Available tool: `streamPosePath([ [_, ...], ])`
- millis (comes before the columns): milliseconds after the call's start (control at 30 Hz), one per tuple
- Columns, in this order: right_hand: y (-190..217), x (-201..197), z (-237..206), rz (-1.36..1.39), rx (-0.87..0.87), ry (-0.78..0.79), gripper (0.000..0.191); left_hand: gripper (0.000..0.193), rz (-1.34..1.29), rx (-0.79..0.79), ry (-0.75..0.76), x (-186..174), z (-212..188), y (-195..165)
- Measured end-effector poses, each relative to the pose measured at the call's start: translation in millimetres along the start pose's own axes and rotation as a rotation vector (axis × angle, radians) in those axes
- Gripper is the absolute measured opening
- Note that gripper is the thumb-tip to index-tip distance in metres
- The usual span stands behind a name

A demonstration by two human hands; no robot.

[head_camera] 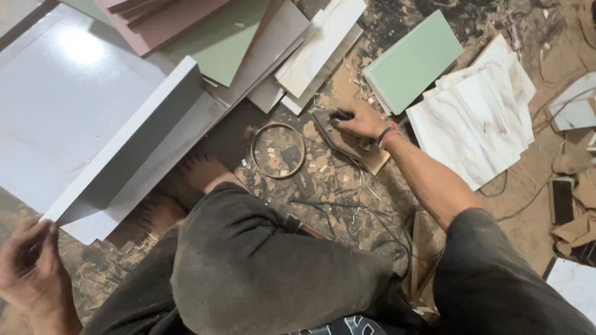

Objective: The person sits on the workshop floor and applies white edge banding tape to the edges of a white furniture panel. They align the banding along the panel edge, then press it in place using a handheld edge-banding iron, running the iron along the strip while guiding the tape with the other hand, and repeat this on additional edges of the panel.

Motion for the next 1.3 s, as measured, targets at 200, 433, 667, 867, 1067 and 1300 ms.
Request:
streamPosePath([
  [200,-52.5,-3.7,-15.0,-0.117,0.393,0.164,0.048,0.011,-0.167,-0.042,-0.026,14.6,10.1,3.0],
  [433,131.9,-9.5,107.8,-0.167,-0.435,-0.132,0.034,0.011,-0.096,-0.224,-0.102,6.7,20.7,4.9],
  [667,333.6,64.1,230.3,-0.186,-0.782,-0.024,0.036,0.012,-0.238,-0.298,-0.175,-6.0,32.3,11.0],
  [867,394.2,126.0,240.4,-0.478,-0.606,0.253,0.049,0.012,-0.365,-0.332,-0.260,-16.4,40.4,34.5],
  [1067,515.9,253.0,189.4,-0.280,-0.796,0.247,0.064,0.011,-0.376,-0.334,-0.300,-13.4,52.2,42.3],
  [1300,524.2,213.9,167.4,0.032,-0.942,0.295,0.050,0.014,0.291,-0.007,-0.216,-31.9,53.0,-7.1],
])
Point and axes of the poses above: each hand's wrist, its own z-axis towards the middle knuckle, its own x-axis out of the palm, y = z × x, the point moved 4 cm from there along z, towards the middle knuckle, and after that the axes turned 3 degrees about -x, right-handed, at the moved point
